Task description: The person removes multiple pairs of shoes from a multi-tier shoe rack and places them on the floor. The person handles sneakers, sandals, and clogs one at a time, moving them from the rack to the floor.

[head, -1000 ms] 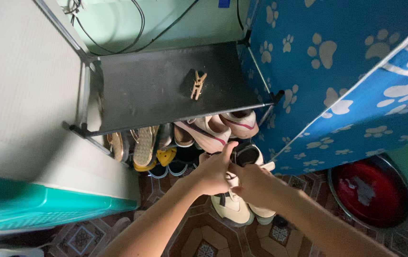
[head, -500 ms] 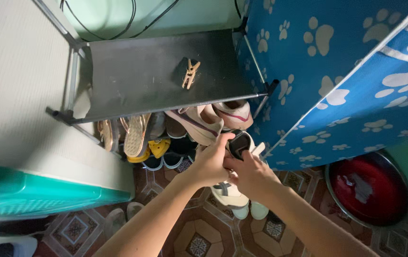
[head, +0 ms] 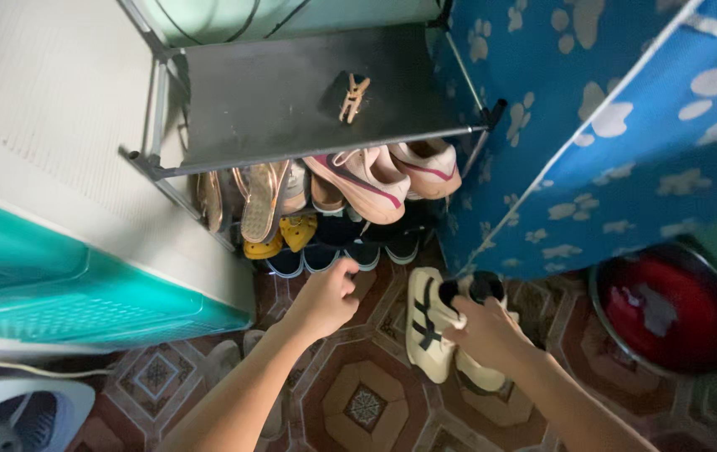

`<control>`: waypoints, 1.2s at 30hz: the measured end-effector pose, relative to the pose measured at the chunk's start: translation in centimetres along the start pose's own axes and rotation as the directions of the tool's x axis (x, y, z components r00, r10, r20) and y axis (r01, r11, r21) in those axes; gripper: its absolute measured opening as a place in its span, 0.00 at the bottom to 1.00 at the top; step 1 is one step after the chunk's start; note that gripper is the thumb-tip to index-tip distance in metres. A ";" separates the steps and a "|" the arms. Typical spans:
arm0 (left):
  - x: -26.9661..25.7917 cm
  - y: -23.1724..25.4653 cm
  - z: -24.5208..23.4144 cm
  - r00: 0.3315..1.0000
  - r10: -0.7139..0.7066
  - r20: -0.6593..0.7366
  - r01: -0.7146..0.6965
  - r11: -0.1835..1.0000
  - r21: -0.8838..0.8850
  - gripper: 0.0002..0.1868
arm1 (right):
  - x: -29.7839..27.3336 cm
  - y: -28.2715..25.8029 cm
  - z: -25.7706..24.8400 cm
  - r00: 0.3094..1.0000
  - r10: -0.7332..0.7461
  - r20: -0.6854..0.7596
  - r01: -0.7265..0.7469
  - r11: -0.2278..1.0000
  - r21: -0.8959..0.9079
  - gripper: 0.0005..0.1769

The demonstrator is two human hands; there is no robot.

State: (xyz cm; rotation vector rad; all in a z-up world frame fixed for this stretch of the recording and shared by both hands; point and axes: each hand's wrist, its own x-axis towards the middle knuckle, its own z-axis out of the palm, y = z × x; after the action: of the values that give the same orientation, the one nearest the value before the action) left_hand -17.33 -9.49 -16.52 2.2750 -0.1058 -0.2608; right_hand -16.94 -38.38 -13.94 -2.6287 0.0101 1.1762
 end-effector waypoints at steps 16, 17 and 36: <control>-3.4 -13.1 -1.4 0.982 -0.100 0.158 0.083 0.991 0.107 0.26 | 6.5 5.3 20.0 0.982 0.182 0.057 -0.179 0.983 -0.050 0.22; -3.1 -14.6 -0.6 0.984 -0.115 0.138 0.099 0.988 0.122 0.27 | 7.8 6.2 21.2 0.978 0.207 0.013 -0.206 0.977 -0.055 0.23; 3.2 -30.5 8.4 0.993 -0.083 -0.088 0.093 0.989 0.111 0.29 | 26.8 19.6 32.6 0.928 0.328 -0.178 -0.371 0.863 -0.344 0.23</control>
State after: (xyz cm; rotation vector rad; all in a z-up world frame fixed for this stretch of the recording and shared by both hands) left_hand -16.42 3.83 -45.41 2.4048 0.0238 -0.2110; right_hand -25.03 -46.84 -58.96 -3.1288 0.3344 1.2352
